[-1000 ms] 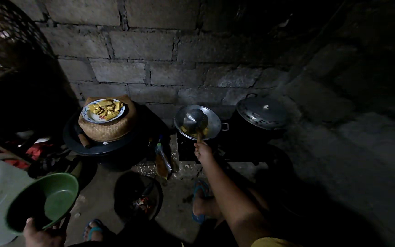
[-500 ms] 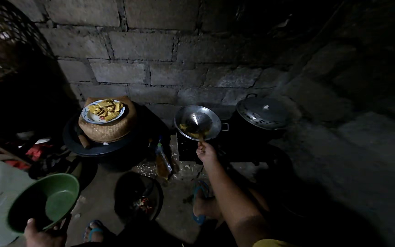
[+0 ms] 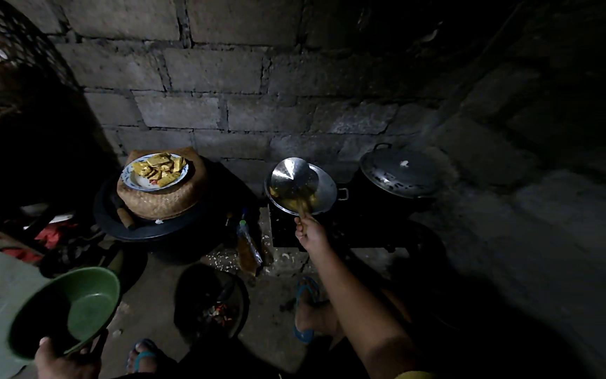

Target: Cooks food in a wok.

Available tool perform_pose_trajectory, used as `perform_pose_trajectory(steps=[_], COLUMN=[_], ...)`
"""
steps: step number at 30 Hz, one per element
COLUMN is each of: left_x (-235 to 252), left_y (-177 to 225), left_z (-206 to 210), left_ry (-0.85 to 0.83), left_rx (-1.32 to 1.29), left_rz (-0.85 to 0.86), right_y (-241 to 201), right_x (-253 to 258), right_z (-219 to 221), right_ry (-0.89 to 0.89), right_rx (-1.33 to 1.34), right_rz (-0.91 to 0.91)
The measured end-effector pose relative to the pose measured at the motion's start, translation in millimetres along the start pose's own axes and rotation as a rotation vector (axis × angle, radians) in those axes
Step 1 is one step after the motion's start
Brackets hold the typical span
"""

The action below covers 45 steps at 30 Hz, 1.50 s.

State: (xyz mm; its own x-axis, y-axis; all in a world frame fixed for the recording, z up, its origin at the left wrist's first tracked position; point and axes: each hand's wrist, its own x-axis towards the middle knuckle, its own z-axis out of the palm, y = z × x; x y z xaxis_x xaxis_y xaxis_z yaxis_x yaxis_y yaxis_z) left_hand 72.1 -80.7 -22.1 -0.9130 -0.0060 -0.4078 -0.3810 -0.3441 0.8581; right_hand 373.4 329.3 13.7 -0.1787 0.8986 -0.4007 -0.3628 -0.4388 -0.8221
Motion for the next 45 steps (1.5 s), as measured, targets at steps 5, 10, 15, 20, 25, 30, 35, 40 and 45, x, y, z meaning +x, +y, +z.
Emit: perform_pose_trajectory(steps=[5,10,15,20,25,30,35,40,45], left_x=[2.7,-0.5,-3.1,1.9,1.1,7.3,5.8,3.0,3.1], left_y=[-0.2,1.6,3.8,-0.8,-1.4,-1.4,-1.1,-2.3,-2.0], left_z=[-3.4,-4.6,0.0,-0.4,-1.6,-4.2,1.3,2.8,3.4], left_ry=[-0.006,-0.025,-0.010,-0.009,-0.002,-0.021,0.000,-0.023,-0.009], left_rx=[-0.013,-0.010,-0.011,0.011,0.017,0.020,0.024,0.039,0.027], left_rz=[0.002,0.022,0.003,0.003,0.013,0.031,0.015,0.018,0.017], right_y=[-7.1,-15.3,-8.8,5.0,-27.5,-61.2,-62.7,-52.2,-58.7], right_x=[3.4,7.8,2.9,20.0,27.9,33.4,47.2,61.4,45.5], right_z=[-0.5,-8.3,-15.8,-18.3,-11.4,-30.8,-47.7,-59.7,-53.1], right_ry=[-0.008,-0.002,0.015,0.024,0.047,0.085,0.111,0.085,0.042], right_rx=[-0.228,-0.312,-0.384,-0.483,-0.499,-0.641,-0.820,-1.114,-1.282], right_rz=[-0.087,-0.100,-0.076,-0.028,-0.089,-0.185,-0.128,-0.188,-0.181])
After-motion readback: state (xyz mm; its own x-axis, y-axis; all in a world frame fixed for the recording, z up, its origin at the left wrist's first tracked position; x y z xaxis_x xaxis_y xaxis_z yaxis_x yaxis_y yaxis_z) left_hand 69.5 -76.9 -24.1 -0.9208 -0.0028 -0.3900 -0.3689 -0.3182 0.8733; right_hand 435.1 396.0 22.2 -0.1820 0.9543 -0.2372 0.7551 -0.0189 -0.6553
